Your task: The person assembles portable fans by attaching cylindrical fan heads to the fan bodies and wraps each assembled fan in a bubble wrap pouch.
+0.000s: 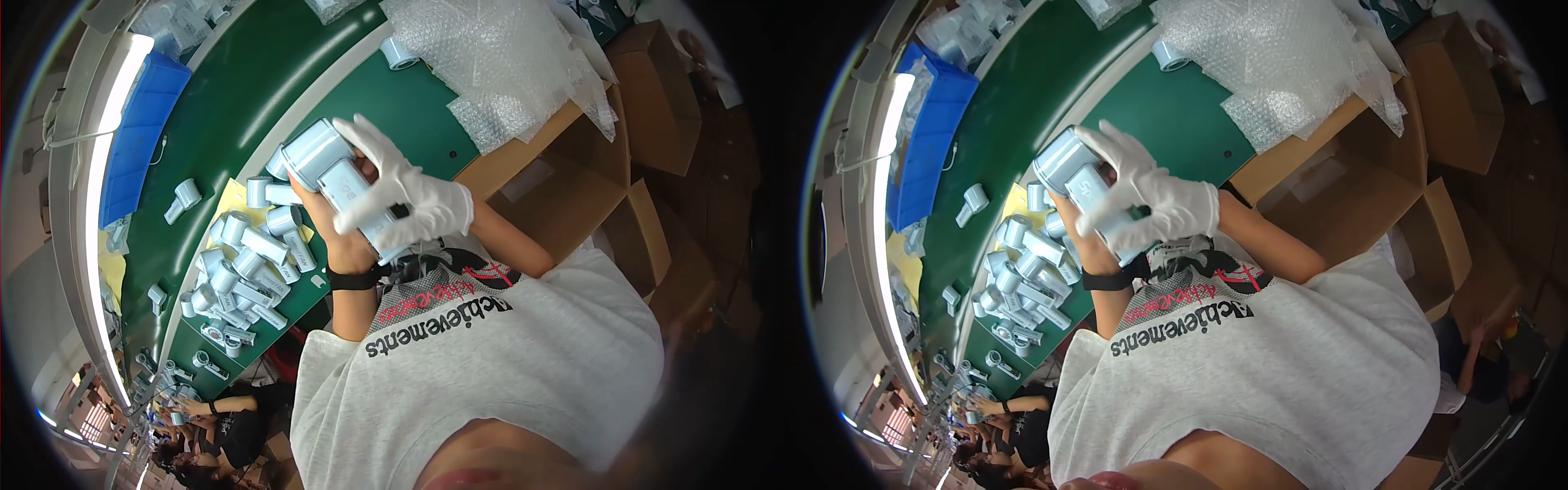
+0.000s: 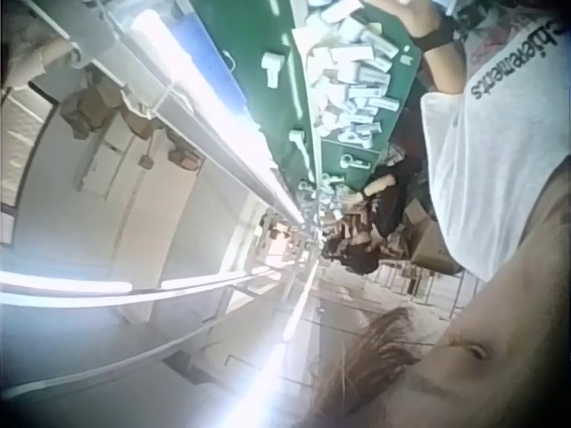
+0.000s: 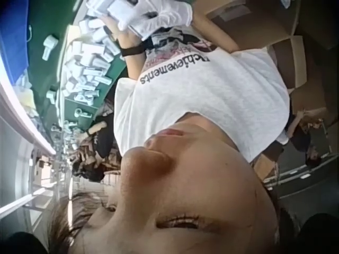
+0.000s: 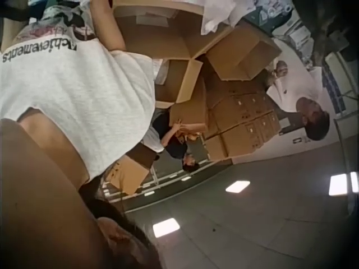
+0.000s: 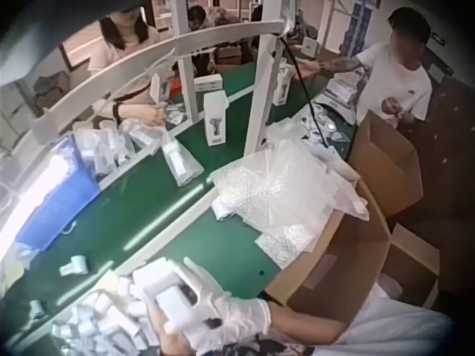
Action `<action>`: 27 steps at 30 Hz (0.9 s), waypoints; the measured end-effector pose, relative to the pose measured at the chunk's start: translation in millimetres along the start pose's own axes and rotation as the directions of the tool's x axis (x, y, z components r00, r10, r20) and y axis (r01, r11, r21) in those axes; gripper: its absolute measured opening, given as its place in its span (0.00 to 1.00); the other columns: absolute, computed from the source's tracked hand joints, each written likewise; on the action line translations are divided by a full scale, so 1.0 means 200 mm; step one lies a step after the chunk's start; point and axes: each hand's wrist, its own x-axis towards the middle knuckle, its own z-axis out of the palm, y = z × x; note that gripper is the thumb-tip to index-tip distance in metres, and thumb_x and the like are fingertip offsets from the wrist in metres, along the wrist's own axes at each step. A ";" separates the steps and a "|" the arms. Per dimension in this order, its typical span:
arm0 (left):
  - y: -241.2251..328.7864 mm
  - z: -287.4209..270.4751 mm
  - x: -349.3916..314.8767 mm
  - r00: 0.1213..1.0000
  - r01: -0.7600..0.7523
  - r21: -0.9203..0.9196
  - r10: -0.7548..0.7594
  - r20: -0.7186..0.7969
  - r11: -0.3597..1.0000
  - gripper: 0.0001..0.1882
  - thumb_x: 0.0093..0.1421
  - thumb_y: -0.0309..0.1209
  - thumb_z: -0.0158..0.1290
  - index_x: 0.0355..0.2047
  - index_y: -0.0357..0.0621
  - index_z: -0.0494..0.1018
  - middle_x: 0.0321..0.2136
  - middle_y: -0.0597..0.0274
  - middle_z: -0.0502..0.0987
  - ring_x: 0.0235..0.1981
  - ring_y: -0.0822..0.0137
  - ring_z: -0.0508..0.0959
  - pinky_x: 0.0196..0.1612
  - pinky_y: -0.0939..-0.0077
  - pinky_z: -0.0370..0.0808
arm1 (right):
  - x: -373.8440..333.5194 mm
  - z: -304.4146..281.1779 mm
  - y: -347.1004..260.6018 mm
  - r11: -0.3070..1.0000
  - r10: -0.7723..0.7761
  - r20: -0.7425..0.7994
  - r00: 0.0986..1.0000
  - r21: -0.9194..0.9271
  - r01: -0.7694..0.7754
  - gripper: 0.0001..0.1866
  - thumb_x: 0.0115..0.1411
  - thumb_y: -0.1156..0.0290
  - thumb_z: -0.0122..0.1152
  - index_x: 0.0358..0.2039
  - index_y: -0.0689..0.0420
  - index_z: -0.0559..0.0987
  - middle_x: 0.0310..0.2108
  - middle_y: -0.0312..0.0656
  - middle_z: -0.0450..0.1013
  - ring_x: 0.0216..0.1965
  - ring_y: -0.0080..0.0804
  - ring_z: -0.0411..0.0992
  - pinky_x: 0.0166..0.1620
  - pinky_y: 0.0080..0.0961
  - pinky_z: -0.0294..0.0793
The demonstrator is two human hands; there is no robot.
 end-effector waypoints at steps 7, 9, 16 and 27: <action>-0.08 0.07 0.17 0.817 -0.561 0.192 0.576 -0.030 0.805 0.30 0.62 0.52 0.29 0.50 0.38 0.61 0.41 0.50 0.71 0.33 0.62 0.74 0.39 0.69 0.73 | -0.13 0.22 0.11 0.977 0.175 -0.354 0.919 -0.054 -0.207 0.29 0.43 0.72 0.57 0.51 0.53 0.68 0.54 0.56 0.58 0.58 0.45 0.56 0.56 0.36 0.57; -0.06 0.08 0.16 0.873 -0.463 0.301 0.488 -0.007 0.834 0.32 0.62 0.53 0.28 0.51 0.37 0.60 0.42 0.49 0.70 0.35 0.62 0.74 0.40 0.68 0.72 | -0.13 0.22 0.12 0.958 0.274 -0.452 0.849 0.046 -0.284 0.31 0.42 0.73 0.56 0.52 0.55 0.67 0.53 0.55 0.59 0.56 0.43 0.60 0.54 0.36 0.60; -0.16 0.03 0.29 0.827 0.000 -0.138 0.077 0.557 0.990 0.33 0.61 0.52 0.35 0.53 0.36 0.58 0.44 0.51 0.70 0.40 0.59 0.72 0.46 0.66 0.69 | -0.09 -0.01 0.08 0.040 0.543 0.317 0.777 0.915 -0.401 0.27 0.48 0.73 0.56 0.50 0.61 0.63 0.34 0.45 0.69 0.35 0.35 0.71 0.41 0.31 0.72; -0.80 0.25 0.57 0.446 -0.880 0.430 -0.669 0.595 -0.204 0.18 0.59 0.31 0.42 0.50 0.40 0.63 0.42 0.47 0.70 0.41 0.56 0.72 0.49 0.61 0.65 | -0.13 -0.18 0.12 -0.014 0.741 -0.190 0.644 0.955 0.298 0.15 0.54 0.70 0.54 0.42 0.61 0.67 0.30 0.42 0.70 0.28 0.32 0.71 0.34 0.30 0.73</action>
